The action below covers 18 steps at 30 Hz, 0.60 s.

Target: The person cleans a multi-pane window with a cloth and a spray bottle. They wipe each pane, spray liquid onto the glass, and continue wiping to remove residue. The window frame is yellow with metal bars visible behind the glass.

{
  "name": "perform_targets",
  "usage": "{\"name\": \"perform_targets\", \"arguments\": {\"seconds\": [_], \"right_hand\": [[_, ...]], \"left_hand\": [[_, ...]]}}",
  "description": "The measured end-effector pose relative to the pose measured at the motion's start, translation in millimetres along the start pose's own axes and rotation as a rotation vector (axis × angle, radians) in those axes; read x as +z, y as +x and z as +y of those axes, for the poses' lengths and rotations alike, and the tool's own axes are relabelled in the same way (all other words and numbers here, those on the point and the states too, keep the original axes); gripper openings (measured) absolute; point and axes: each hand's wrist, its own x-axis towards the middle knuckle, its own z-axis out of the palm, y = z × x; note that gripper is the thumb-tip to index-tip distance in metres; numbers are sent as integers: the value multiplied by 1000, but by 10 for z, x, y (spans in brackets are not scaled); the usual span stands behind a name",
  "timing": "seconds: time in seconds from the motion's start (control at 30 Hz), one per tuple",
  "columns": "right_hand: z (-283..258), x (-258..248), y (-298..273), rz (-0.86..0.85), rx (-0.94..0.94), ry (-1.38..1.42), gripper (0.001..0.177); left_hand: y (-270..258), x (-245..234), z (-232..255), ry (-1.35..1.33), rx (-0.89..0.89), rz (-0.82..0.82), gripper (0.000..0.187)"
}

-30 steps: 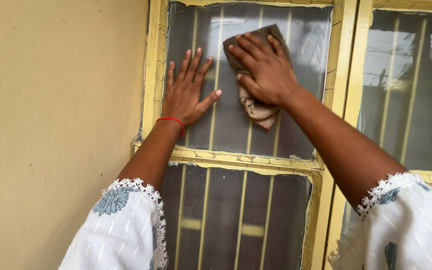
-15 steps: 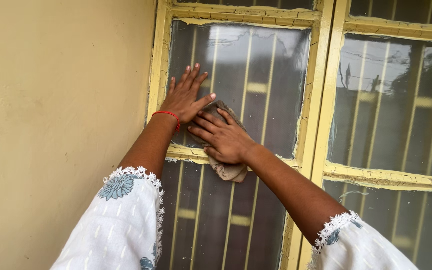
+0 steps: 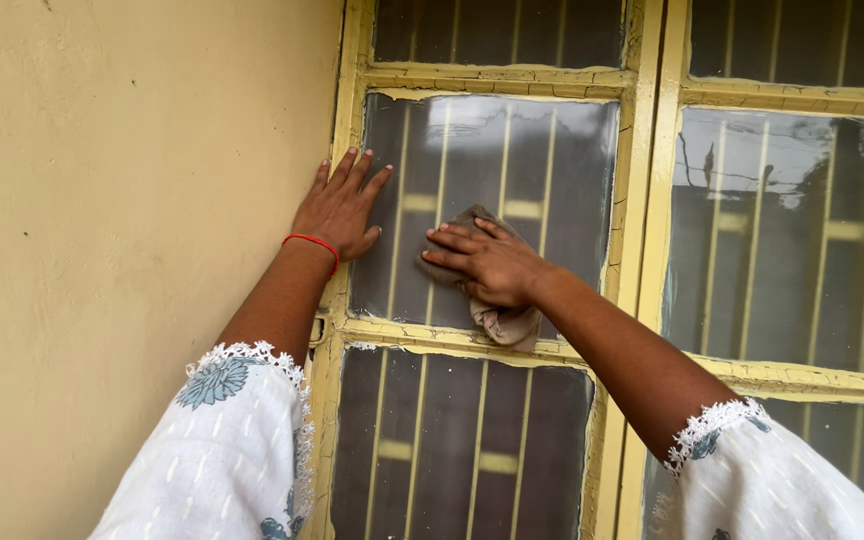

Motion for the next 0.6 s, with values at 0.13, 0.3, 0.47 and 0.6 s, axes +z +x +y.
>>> {"name": "perform_targets", "arguments": {"seconds": [0.13,0.3,0.47,0.6], "right_hand": [[249,-121,280,85,76,61,73],[518,-256,691,244,135,129,75],[670,-284,1118,566,180,99,63],[630,-254,1505,725,241,59,55]], "left_hand": [[309,134,-29,-215,-87,186,82],[485,421,53,-422,-135,450,75],[488,498,158,-419,-237,541,73],[503,484,171,-405,-235,573,72]]}}
